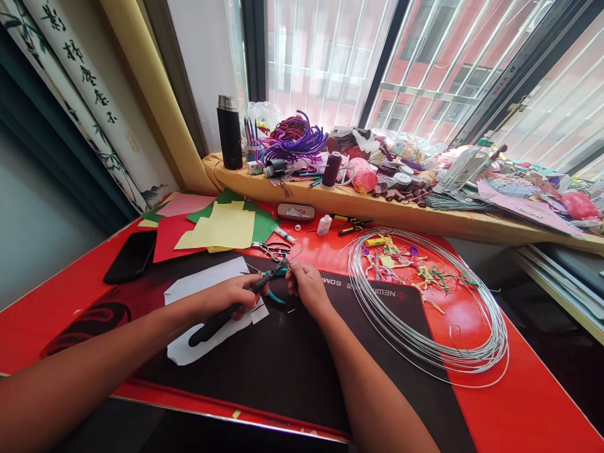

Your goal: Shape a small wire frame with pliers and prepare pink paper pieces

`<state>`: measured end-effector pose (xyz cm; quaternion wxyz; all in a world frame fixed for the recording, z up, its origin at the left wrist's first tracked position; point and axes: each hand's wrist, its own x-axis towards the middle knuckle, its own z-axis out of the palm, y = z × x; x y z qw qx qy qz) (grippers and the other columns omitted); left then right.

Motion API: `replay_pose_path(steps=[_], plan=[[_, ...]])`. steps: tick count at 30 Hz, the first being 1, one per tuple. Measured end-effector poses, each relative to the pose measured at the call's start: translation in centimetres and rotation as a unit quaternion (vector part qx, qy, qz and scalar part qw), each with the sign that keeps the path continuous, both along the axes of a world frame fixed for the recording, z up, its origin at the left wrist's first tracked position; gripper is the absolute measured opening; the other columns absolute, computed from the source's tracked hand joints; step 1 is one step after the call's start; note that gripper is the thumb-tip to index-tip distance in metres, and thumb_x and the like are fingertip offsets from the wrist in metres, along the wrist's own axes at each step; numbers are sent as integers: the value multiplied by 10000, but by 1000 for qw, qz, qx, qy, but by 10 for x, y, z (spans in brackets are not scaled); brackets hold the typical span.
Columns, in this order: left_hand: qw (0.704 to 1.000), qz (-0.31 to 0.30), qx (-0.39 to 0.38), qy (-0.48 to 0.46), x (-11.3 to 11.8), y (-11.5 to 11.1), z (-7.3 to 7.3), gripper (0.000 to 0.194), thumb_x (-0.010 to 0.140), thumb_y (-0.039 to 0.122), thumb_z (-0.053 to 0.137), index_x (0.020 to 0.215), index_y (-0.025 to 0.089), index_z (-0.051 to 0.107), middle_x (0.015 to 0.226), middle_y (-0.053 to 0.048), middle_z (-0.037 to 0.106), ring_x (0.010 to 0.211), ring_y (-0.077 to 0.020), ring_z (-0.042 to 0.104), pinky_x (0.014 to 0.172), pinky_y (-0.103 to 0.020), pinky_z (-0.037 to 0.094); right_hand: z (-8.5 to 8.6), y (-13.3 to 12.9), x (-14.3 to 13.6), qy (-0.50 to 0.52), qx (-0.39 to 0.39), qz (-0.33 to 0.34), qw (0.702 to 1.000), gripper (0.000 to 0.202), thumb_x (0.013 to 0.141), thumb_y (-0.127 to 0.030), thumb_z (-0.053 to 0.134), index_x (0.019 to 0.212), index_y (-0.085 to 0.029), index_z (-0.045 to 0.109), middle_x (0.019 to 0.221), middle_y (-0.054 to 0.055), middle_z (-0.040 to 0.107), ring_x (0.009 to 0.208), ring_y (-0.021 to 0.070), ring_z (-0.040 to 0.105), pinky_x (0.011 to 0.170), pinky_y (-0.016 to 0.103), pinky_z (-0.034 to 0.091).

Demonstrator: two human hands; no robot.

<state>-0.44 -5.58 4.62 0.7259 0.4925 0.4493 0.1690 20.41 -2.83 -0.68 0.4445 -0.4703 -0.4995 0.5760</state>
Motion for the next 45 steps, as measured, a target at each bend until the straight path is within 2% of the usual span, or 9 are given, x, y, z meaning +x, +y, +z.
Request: replay_pose_path(steps=[6, 16, 21, 26, 29, 33, 38, 45], plan=[[1000, 21, -22, -8, -4, 0, 0, 437, 555, 189, 608, 986, 190, 542, 670, 59, 458, 520, -90, 318, 442, -225, 227, 2, -1, 0, -35, 43, 17, 998, 472, 925, -614, 511, 735, -196, 620, 580, -17, 558, 482, 143, 527, 490, 266, 373], [998, 10, -53, -25, -9, 5, -11, 436, 598, 186, 608, 1026, 190, 523, 654, 70, 420, 502, -80, 277, 445, -202, 217, 2, -2, 1, -111, 82, 13, 990, 344, 933, -461, 547, 724, -200, 624, 588, -28, 560, 499, 138, 523, 532, 264, 388], [996, 3, -72, -54, -8, 8, -12, 442, 588, 184, 628, 1016, 190, 520, 666, 64, 437, 501, -76, 289, 438, -198, 224, -1, -1, 1, -86, 86, 4, 993, 375, 939, -495, 549, 729, -199, 642, 586, -25, 558, 497, 138, 522, 523, 263, 382], [997, 22, -64, -47, -8, 9, -11, 442, 568, 186, 646, 993, 195, 527, 674, 56, 457, 501, -77, 312, 426, -192, 236, -3, 2, 2, -19, 51, 20, 998, 466, 918, -613, 547, 773, -190, 678, 602, -17, 571, 492, 136, 514, 491, 256, 369], [996, 21, -73, -50, -9, 9, -12, 451, 571, 188, 656, 1004, 193, 530, 676, 58, 459, 494, -73, 306, 426, -194, 240, -2, 1, 3, -40, 65, 14, 997, 457, 914, -609, 567, 772, -192, 688, 605, -19, 577, 498, 136, 516, 515, 259, 379], [995, 9, -78, -62, -10, 6, -7, 431, 627, 195, 675, 1040, 182, 552, 729, 41, 490, 527, -83, 360, 471, -211, 309, -1, 0, 3, -90, 94, 5, 991, 397, 953, -519, 547, 753, -201, 676, 601, -25, 575, 507, 141, 528, 548, 268, 395], [997, -37, -36, -56, -12, 3, 3, 377, 678, 179, 666, 1049, 180, 599, 801, 6, 559, 631, -130, 491, 593, -252, 422, -3, 1, 4, -101, 99, 8, 990, 381, 969, -476, 521, 721, -209, 634, 573, -30, 556, 502, 144, 521, 543, 268, 392], [997, -62, -38, -12, -22, 10, 8, 348, 651, 171, 659, 995, 195, 615, 854, -3, 612, 671, -150, 536, 631, -269, 444, -1, 0, 7, -116, 105, 24, 987, 393, 968, -478, 518, 690, -218, 615, 504, -39, 523, 486, 147, 494, 547, 266, 378]])
